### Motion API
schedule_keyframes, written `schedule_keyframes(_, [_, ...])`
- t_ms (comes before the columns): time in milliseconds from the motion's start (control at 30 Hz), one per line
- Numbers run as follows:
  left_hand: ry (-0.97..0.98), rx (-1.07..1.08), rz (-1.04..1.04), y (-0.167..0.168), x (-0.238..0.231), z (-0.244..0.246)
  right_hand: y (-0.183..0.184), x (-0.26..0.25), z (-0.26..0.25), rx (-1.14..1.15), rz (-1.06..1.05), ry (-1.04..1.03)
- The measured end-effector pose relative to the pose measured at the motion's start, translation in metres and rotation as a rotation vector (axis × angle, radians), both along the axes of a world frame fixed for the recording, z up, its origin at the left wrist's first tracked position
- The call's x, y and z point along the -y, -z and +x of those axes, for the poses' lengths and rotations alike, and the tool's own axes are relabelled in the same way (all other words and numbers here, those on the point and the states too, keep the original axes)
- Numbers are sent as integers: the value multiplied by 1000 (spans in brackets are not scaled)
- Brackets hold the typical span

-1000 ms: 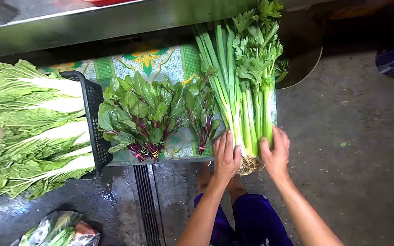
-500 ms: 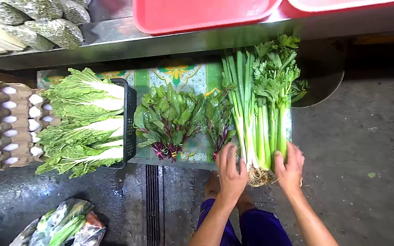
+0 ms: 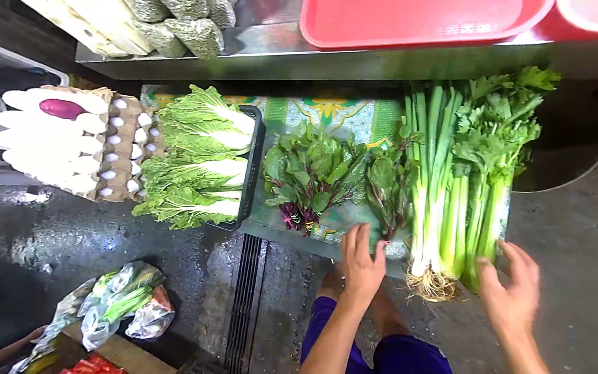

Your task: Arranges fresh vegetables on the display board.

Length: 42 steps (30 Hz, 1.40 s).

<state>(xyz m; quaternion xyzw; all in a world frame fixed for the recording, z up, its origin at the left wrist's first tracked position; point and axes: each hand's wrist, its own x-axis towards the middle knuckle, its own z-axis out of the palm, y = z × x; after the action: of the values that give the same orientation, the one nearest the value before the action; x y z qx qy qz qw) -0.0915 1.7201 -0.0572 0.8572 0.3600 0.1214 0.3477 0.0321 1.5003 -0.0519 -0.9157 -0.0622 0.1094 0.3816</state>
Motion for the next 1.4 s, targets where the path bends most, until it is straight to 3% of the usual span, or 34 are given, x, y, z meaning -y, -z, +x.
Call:
schedule_keyframes(133, [-231,-80,189,-17,-57,-33,-54,-45,-28,160,150,-104])
schedule_keyframes(267, [-254,-259,142,-11,-105,-33,-51,-144,-63,-371,411,-287])
schedule_keyframes(400, [-262,-124,-221,-44,-132,-38,-3,-240,-88,-712,454,-152])
schedule_keyframes(533, [-321,309,-746,-71,-171,-67,12,-293,-95,-841,487,145])
schedule_keyframes(700, [-198,552,-943,-74,-201,-93,3,-288,-94,-762,499,207])
schedule_keyframes(800, [-120,589,-947,-73,-208,-103,-6,-259,-95,-603,272,175])
schedule_keyframes(933, [-22,617,-957,-70,-209,-109,9,-218,-102,-376,-60,97])
schedule_keyframes(1067, [75,600,-946,-71,-198,-106,10,-213,-106,-307,-229,-1])
schedule_keyframes(1233, [237,603,-902,-82,-170,-93,14,-215,-102,-315,-90,24])
schedule_keyframes(1333, [320,584,-848,-89,-147,-82,-20,-209,-102,-362,-24,7])
schedule_keyframes(1400, [367,567,-818,-89,-129,-71,-50,-195,-103,-384,160,9])
